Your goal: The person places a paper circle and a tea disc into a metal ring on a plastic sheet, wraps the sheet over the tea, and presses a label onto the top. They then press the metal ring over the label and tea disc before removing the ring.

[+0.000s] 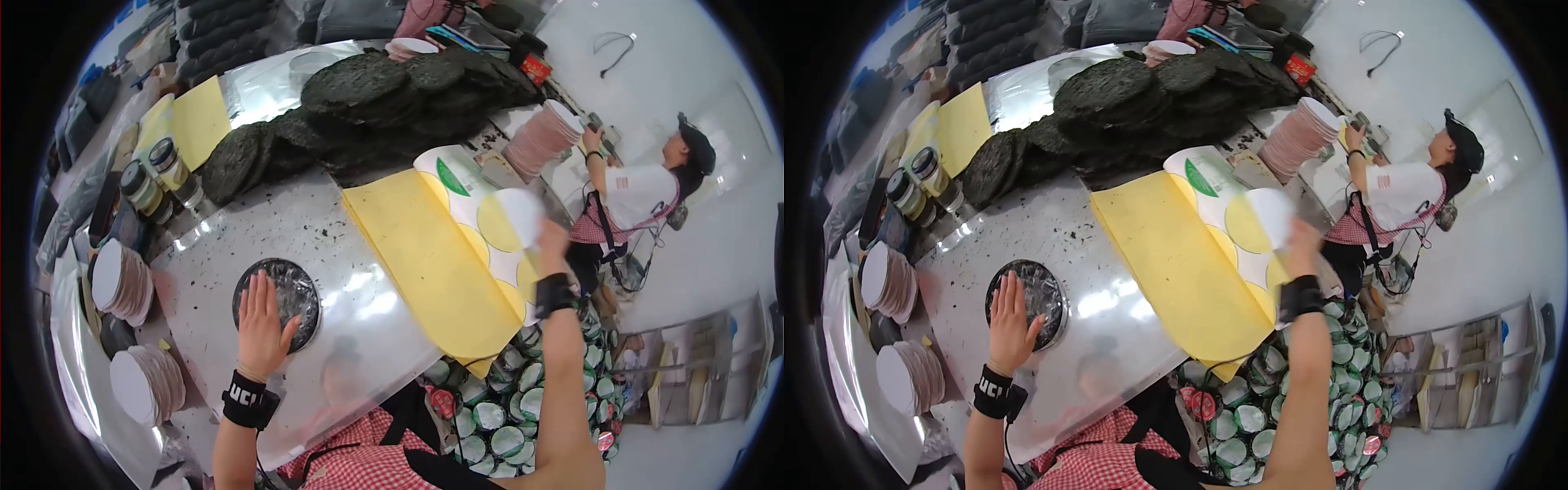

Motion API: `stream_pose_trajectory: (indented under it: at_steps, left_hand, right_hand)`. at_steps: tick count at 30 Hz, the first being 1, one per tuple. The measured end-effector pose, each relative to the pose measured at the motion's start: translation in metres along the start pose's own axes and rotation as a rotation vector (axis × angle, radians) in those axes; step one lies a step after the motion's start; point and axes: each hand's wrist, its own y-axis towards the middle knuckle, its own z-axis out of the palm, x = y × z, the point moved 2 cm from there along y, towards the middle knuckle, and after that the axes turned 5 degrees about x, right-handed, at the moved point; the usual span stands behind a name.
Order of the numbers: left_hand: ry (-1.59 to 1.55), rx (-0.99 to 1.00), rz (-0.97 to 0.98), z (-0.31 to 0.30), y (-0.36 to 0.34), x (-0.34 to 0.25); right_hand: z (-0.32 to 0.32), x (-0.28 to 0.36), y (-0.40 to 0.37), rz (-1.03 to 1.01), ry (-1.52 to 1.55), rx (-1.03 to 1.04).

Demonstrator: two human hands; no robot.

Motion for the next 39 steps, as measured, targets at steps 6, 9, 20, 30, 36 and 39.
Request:
stream_pose_trajectory:
  at_steps: [6,9,20,30,36,39]
  left_hand:
    - [-0.116,-0.095,-0.018,-0.017,-0.002,-0.006]
    - [-0.056,-0.079,-0.025,-0.002,0.001,0.001]
    - [-0.276,-0.065,0.061,0.024,-0.003,0.012]
    - [-1.054,-0.391,-0.109,-0.005,-0.032,0.064]
    - [-0.646,-0.122,-0.487,0.012,-0.052,0.056]
    - [-0.41,-0.308,-0.384,-0.005,-0.048,0.031]
  right_hand:
    - [0.0,0.079,-0.061,0.132,0.196,-0.434]
    - [0.182,0.052,-0.144,-0.709,-0.521,0.255]
    - [0.364,0.208,-0.325,-1.117,-0.615,1.198]
    - [0.434,0.195,-0.337,-1.007,-0.412,1.182]
    - [0.435,0.194,-0.356,-1.159,-0.67,1.174]
    - [0.439,0.192,-0.352,-1.164,-0.718,1.168]
